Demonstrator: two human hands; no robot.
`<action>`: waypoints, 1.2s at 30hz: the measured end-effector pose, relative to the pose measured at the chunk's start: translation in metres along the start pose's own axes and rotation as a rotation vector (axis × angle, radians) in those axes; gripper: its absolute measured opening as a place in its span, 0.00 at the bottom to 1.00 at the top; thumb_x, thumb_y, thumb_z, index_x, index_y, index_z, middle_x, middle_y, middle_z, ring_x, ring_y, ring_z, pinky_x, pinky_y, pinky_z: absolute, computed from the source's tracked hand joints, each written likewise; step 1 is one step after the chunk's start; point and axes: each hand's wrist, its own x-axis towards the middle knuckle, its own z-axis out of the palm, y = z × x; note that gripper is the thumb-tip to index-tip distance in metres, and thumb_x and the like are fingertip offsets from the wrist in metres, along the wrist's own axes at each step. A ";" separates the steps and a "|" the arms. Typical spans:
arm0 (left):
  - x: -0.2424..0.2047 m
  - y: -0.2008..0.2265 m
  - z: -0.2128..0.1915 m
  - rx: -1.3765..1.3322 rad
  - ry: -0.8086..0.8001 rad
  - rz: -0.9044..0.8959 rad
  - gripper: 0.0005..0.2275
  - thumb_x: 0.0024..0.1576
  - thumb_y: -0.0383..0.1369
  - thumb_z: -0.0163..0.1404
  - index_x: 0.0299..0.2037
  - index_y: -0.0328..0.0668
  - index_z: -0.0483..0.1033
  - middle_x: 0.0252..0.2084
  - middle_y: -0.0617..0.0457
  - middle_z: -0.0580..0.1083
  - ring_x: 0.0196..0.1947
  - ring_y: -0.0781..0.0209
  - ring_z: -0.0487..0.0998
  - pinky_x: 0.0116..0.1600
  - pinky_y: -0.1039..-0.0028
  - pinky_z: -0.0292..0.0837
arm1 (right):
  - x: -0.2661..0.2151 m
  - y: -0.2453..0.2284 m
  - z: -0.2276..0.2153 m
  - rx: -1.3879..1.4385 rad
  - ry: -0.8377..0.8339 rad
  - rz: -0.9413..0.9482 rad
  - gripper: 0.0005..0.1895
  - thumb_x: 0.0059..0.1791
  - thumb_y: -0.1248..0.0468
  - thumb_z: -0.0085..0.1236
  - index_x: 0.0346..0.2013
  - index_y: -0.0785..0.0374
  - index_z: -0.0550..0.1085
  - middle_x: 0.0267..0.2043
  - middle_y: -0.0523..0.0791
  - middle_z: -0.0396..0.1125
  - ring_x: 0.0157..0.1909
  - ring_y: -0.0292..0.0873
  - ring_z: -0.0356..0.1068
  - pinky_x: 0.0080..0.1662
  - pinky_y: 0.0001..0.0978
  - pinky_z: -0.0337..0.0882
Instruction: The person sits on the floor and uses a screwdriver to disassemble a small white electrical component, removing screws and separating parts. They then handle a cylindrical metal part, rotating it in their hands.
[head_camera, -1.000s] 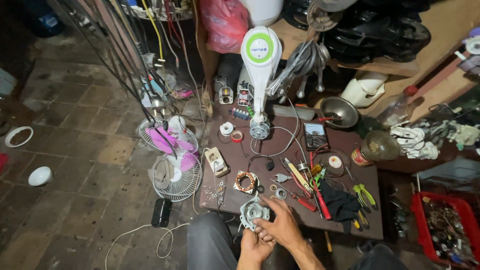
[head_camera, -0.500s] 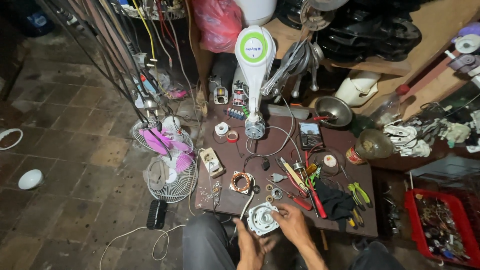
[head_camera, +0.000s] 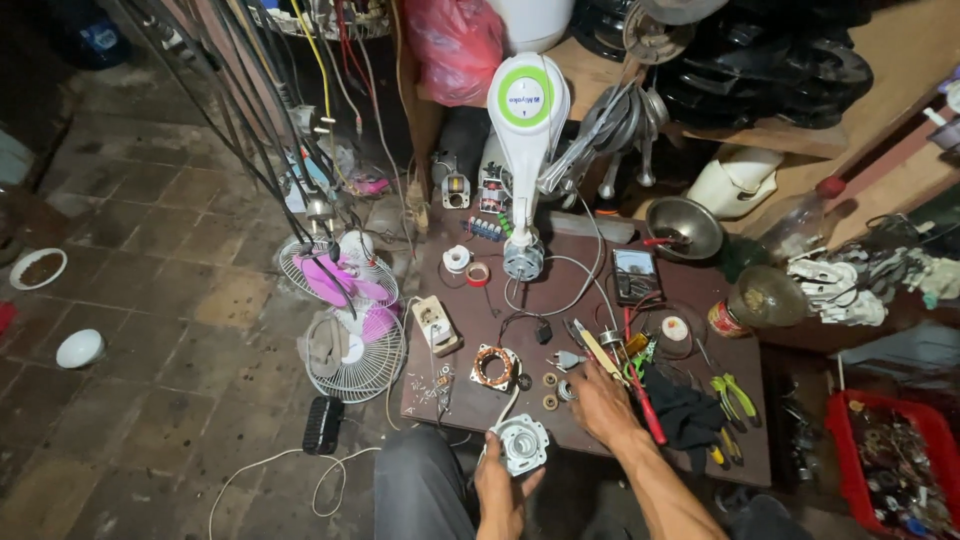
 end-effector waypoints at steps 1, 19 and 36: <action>-0.003 0.001 0.000 -0.001 0.001 -0.003 0.20 0.62 0.45 0.45 0.54 0.36 0.75 0.49 0.39 0.77 0.47 0.43 0.76 0.40 0.48 0.78 | -0.003 0.002 -0.001 -0.001 -0.002 0.001 0.26 0.49 0.67 0.58 0.62 0.57 0.66 0.71 0.57 0.48 0.73 0.60 0.48 0.69 0.63 0.52; -0.002 -0.026 0.002 0.216 -0.124 -0.039 0.19 0.62 0.44 0.45 0.51 0.38 0.77 0.47 0.41 0.77 0.47 0.49 0.77 0.41 0.56 0.78 | -0.097 -0.050 0.008 0.564 -0.076 0.125 0.20 0.51 0.54 0.45 0.52 0.54 0.76 0.52 0.42 0.76 0.49 0.44 0.76 0.49 0.35 0.71; 0.002 -0.017 0.000 0.102 0.009 0.014 0.21 0.62 0.45 0.43 0.57 0.39 0.75 0.51 0.41 0.78 0.46 0.44 0.79 0.41 0.49 0.78 | 0.020 -0.044 0.025 0.127 0.151 0.067 0.19 0.49 0.60 0.58 0.56 0.46 0.74 0.74 0.57 0.41 0.76 0.64 0.33 0.71 0.68 0.36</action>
